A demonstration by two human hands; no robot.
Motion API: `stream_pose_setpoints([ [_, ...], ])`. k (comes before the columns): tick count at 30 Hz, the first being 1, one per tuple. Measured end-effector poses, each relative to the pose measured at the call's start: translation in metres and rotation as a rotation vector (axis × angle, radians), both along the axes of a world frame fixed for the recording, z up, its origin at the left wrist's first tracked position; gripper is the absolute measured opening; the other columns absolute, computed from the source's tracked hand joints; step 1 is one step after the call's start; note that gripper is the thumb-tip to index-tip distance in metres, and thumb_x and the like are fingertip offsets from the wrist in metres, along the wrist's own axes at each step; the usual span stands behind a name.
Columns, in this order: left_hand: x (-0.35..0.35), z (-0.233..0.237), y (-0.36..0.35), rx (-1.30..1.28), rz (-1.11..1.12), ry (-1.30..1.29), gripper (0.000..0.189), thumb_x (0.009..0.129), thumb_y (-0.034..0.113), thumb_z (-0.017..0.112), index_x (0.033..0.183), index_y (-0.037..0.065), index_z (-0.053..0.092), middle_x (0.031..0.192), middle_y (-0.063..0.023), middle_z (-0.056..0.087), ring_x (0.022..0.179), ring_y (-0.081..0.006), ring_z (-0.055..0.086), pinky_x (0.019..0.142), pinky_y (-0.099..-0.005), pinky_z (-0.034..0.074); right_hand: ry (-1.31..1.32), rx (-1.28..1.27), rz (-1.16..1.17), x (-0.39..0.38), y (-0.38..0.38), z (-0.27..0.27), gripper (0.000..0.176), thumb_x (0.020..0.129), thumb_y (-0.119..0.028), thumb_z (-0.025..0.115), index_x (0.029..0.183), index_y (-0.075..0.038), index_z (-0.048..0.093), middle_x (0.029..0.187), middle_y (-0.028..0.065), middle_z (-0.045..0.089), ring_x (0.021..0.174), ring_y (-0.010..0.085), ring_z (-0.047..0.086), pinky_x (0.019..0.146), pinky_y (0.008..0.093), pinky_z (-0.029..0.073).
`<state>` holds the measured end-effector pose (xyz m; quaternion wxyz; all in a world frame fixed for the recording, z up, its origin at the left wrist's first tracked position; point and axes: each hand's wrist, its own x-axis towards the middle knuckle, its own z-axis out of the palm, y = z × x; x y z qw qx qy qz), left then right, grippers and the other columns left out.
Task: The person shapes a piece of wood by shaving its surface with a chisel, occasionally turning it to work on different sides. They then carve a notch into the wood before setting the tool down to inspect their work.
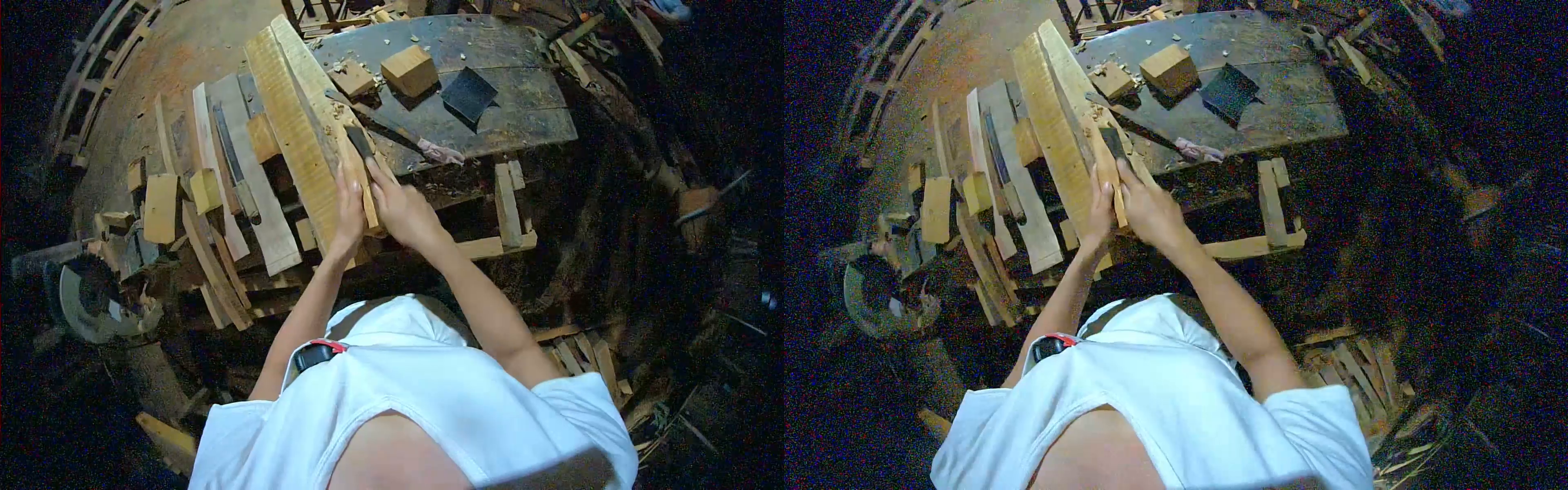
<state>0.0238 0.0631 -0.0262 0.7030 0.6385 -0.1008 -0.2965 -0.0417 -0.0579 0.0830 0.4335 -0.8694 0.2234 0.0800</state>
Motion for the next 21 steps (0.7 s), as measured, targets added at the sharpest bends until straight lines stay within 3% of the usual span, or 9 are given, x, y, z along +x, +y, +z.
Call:
stream_pose_setpoints([
  [3, 0.002, 0.006, 0.0, 0.056, -0.011, -0.073, 0.061, 0.1, 0.035, 0.036, 0.148, 0.009, 0.008, 0.146, -0.0125, 0.027, 0.133, -0.0244, 0.029, 0.11, -0.0355, 0.025, -0.183, -0.08, -0.015, 0.038, -0.008, -0.051, 0.047, 0.095, -0.029, 0.04, 0.141, -0.022, 0.035, 0.081, 0.0319, 0.061, 0.079, 0.0493, 0.059, 0.074, 0.0564, 0.047],
  [10, 0.003, 0.003, 0.001, -0.039, 0.01, 0.017, 0.063, 0.1, 0.038, 0.036, 0.148, 0.008, 0.009, 0.144, -0.0125, 0.03, 0.132, -0.0243, 0.031, 0.111, -0.0349, 0.023, 0.027, -0.056, 0.043, -0.014, 0.004, 0.005, 0.047, 0.095, -0.028, 0.041, 0.141, -0.02, 0.036, 0.08, 0.0314, 0.061, 0.077, 0.0478, 0.06, 0.073, 0.056, 0.047],
  [11, 0.012, 0.023, 0.006, -0.279, 0.101, 0.663, 0.061, 0.1, 0.037, 0.036, 0.148, 0.009, 0.011, 0.143, -0.0136, 0.031, 0.13, -0.0236, 0.034, 0.109, -0.0342, 0.027, 0.002, -0.061, 0.026, -0.003, 0.0, -0.004, 0.048, 0.095, -0.028, 0.041, 0.141, -0.02, 0.035, 0.08, 0.0303, 0.061, 0.076, 0.0484, 0.06, 0.072, 0.0564, 0.047],
  [12, 0.011, 0.003, 0.005, -0.279, 0.094, 0.662, 0.061, 0.1, 0.037, 0.036, 0.148, 0.009, 0.011, 0.143, -0.0136, 0.031, 0.13, -0.0236, 0.034, 0.109, -0.0342, 0.027, 0.001, -0.063, 0.02, 0.013, -0.006, -0.012, 0.048, 0.095, -0.028, 0.041, 0.141, -0.02, 0.035, 0.08, 0.0303, 0.061, 0.076, 0.0484, 0.06, 0.072, 0.0564, 0.047],
  [14, 0.014, -0.053, 0.01, 0.002, -0.005, -0.206, 0.058, 0.1, 0.034, 0.034, 0.148, 0.012, 0.012, 0.143, -0.0142, 0.031, 0.129, -0.023, 0.036, 0.105, -0.034, 0.033, 0.054, -0.043, 0.027, 0.046, -0.016, -0.029, 0.048, 0.095, -0.027, 0.041, 0.142, -0.019, 0.034, 0.096, 0.0325, 0.06, 0.09, 0.0485, 0.058, 0.081, 0.0539, 0.046],
  [15, 0.017, -0.04, 0.01, 0.003, -0.005, -0.224, 0.058, 0.1, 0.034, 0.034, 0.148, 0.012, 0.012, 0.143, -0.0142, 0.031, 0.129, -0.023, 0.036, 0.105, -0.034, 0.033, 0.036, -0.043, 0.026, 0.052, -0.02, -0.037, 0.048, 0.095, -0.027, 0.041, 0.142, -0.019, 0.034, 0.096, 0.0325, 0.06, 0.09, 0.0485, 0.058, 0.081, 0.0539, 0.046],
  [18, 0.001, 0.039, 0.001, 0.094, 0.084, 0.183, 0.052, 0.102, 0.03, 0.027, 0.149, 0.017, 0.01, 0.137, -0.0181, 0.039, 0.113, -0.0272, 0.053, 0.087, -0.0381, 0.051, -0.031, 0.066, 0.07, 0.053, -0.035, -0.072, 0.049, 0.095, -0.03, 0.043, 0.141, -0.015, 0.035, 0.119, 0.031, 0.054, 0.111, 0.0417, 0.054, 0.094, 0.0454, 0.043],
  [20, 0.003, 0.067, 0.011, -0.009, 0.066, 0.361, 0.049, 0.102, 0.034, 0.026, 0.148, 0.026, 0.011, 0.122, -0.0148, 0.05, 0.086, -0.0229, 0.065, 0.055, -0.0352, 0.059, -0.144, 0.272, -0.059, 0.043, -0.041, -0.103, 0.052, 0.095, -0.031, 0.044, 0.14, -0.006, 0.036, 0.134, 0.0251, 0.046, 0.124, 0.0316, 0.047, 0.101, 0.0367, 0.037],
  [21, 0.004, 0.072, 0.017, -0.043, 0.02, 0.426, 0.049, 0.101, 0.035, 0.026, 0.147, 0.026, 0.011, 0.118, -0.0134, 0.052, 0.08, -0.0218, 0.066, 0.048, -0.034, 0.058, -0.337, 0.144, -0.1, 0.042, -0.038, -0.098, 0.055, 0.092, -0.038, 0.048, 0.136, -0.006, 0.042, 0.116, 0.0232, 0.059, 0.111, 0.0351, 0.057, 0.097, 0.0384, 0.041],
])
